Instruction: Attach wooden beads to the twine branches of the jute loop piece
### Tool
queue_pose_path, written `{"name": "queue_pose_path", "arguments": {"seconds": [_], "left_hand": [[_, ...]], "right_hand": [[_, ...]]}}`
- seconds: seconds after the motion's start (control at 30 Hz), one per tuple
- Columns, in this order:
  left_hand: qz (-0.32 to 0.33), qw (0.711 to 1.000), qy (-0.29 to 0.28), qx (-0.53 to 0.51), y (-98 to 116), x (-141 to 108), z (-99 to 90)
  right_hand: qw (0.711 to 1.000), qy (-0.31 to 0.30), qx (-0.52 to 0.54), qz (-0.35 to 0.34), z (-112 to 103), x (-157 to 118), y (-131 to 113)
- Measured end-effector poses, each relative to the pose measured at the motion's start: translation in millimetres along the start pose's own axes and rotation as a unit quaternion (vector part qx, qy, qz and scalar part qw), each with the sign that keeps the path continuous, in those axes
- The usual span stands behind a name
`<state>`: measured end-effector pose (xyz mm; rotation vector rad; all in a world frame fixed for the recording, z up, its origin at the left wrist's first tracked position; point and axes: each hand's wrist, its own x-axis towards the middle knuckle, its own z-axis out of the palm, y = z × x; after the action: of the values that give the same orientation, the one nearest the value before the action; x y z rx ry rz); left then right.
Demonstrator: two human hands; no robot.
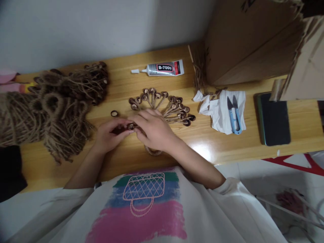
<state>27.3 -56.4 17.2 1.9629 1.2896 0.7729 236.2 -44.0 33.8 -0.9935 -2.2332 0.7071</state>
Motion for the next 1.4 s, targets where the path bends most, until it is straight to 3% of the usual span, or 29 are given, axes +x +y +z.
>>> {"name": "queue_pose_path", "arguments": {"seconds": [0.2, 0.37, 0.57, 1.0, 1.4], "left_hand": [[0.005, 1.0, 0.015, -0.004, -0.4, 0.1, 0.3], [-0.005, 1.0, 0.002, -0.006, -0.1, 0.2, 0.0], [-0.003, 1.0, -0.002, 0.008, 1.5, 1.3, -0.7], [-0.009, 1.0, -0.003, -0.007, -1.2, 1.0, 0.5], [-0.004, 1.0, -0.002, -0.002, -1.6, 0.0, 0.6]], "right_hand": [[0.999, -0.008, -0.036, -0.015, -6.9, -0.9, 2.7], [0.997, -0.041, -0.053, -0.023, -3.9, -0.9, 2.8], [0.996, -0.038, -0.065, -0.038, -1.1, -1.6, 4.8], [0.993, -0.08, -0.082, -0.028, -3.5, 0.3, 2.1], [0.998, -0.033, -0.048, -0.026, -3.6, -0.9, 4.2]]}}
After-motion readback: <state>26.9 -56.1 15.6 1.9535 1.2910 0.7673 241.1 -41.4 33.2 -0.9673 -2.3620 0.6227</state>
